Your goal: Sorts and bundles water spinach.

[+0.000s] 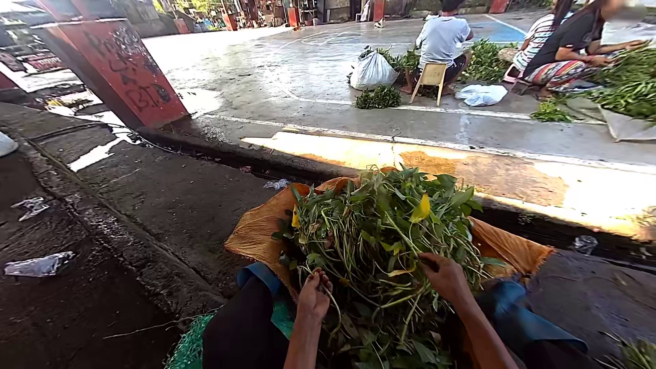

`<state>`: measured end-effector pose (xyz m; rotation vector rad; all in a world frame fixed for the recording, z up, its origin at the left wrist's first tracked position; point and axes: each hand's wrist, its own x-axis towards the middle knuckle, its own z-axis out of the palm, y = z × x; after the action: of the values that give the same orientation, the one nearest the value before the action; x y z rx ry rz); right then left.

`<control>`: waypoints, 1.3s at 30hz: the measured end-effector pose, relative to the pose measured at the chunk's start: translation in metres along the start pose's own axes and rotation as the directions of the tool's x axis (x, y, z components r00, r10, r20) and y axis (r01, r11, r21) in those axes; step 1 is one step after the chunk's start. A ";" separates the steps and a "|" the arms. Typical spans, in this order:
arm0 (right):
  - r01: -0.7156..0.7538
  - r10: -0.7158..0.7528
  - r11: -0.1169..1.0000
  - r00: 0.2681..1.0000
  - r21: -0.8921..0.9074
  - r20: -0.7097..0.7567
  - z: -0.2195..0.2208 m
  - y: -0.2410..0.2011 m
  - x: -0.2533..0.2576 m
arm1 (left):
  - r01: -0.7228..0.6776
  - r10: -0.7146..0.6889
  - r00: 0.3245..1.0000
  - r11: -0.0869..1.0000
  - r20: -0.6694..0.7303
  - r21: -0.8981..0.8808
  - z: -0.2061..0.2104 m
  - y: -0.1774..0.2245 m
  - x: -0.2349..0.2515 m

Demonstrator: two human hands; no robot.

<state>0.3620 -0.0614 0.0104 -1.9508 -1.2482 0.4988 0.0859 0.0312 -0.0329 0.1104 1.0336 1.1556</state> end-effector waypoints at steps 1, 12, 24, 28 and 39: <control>-0.021 0.018 0.999 0.998 0.046 0.059 0.008 -0.002 -0.010 | -0.004 0.003 0.999 1.000 0.033 0.026 0.004 -0.001 -0.003; 0.105 -0.135 0.937 0.988 0.335 0.069 0.130 -0.007 -0.122 | -0.002 -0.077 0.973 0.939 0.218 0.343 0.020 -0.005 0.006; -0.018 -0.028 0.978 0.976 0.208 0.216 0.070 0.009 0.014 | -0.048 -0.063 0.976 0.871 0.209 0.489 -0.009 0.029 0.013; 0.028 -0.022 0.985 0.999 0.173 -0.033 0.059 -0.018 0.021 | -0.060 -0.026 0.982 0.898 0.189 0.436 -0.013 0.031 0.008; 0.624 -0.644 0.747 0.764 -0.231 -0.019 0.158 -0.035 -0.069 | -0.195 0.034 0.961 0.788 0.275 0.584 0.001 -0.006 -0.031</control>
<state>0.2047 -0.0540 -0.0688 -1.5348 -1.8471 -0.0905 0.0903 0.0043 -0.0170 0.8289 1.1479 0.8461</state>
